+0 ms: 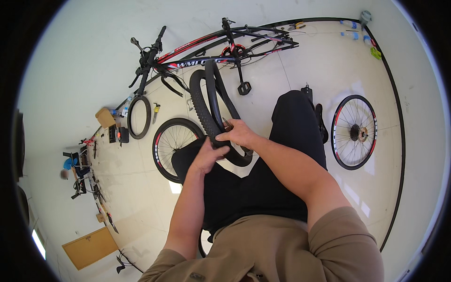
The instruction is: The person inspects a bicycle tire, removes the inner tube, and then uses a tool to pry the tire off the rim. They then reseat the tire onto the rim.
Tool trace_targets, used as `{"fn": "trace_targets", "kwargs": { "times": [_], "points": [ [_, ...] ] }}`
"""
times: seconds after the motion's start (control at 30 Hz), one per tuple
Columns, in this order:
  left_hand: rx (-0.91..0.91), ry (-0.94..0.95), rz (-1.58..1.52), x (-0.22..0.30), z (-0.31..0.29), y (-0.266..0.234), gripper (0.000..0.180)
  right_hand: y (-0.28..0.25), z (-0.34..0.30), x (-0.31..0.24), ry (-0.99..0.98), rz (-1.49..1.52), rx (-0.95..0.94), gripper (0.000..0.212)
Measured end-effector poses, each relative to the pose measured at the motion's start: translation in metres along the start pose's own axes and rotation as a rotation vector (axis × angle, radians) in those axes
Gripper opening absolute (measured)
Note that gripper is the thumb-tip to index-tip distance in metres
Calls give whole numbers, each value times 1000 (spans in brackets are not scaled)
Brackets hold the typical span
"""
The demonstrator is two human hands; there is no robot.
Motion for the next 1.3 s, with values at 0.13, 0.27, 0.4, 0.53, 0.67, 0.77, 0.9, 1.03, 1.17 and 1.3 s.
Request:
{"fn": "trace_targets", "kwargs": {
  "times": [0.13,0.27,0.4,0.53,0.67,0.77,0.9,1.03,1.17,1.3],
  "points": [
    [22,205,-205,16,1,-18,58,5,-7,-14,87,-79,-23,52],
    [21,63,-361,18,6,-21,41,4,-9,-16,100,-40,-48,48],
    [101,15,-342,14,9,-11,40,4,-10,-9,107,-98,-57,45],
    [109,63,-399,5,2,-9,34,3,-12,-15,189,60,-72,41],
    [114,118,-389,-24,3,-11,33,0,0,-16,212,345,66,33],
    [99,151,-406,-28,0,-9,37,-4,5,-15,175,300,134,28],
    [59,153,-483,-29,-3,-11,41,-6,7,-13,174,193,136,28],
    [33,131,-475,-27,-4,-17,44,-3,8,-9,-7,45,203,26],
    [50,136,-365,-16,-3,-22,51,-1,7,-6,12,10,192,26],
    [236,164,-167,13,2,-24,54,0,8,-9,73,6,153,26]
  ]
}}
Point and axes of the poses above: each hand's wrist, its own z-axis towards the middle knuckle, its own y-axis out of the palm, x = y × z, the point moved 1 cm from there along z, towards the middle knuckle, and after that the axes turned 6 degrees about z, right-handed, at the moved point
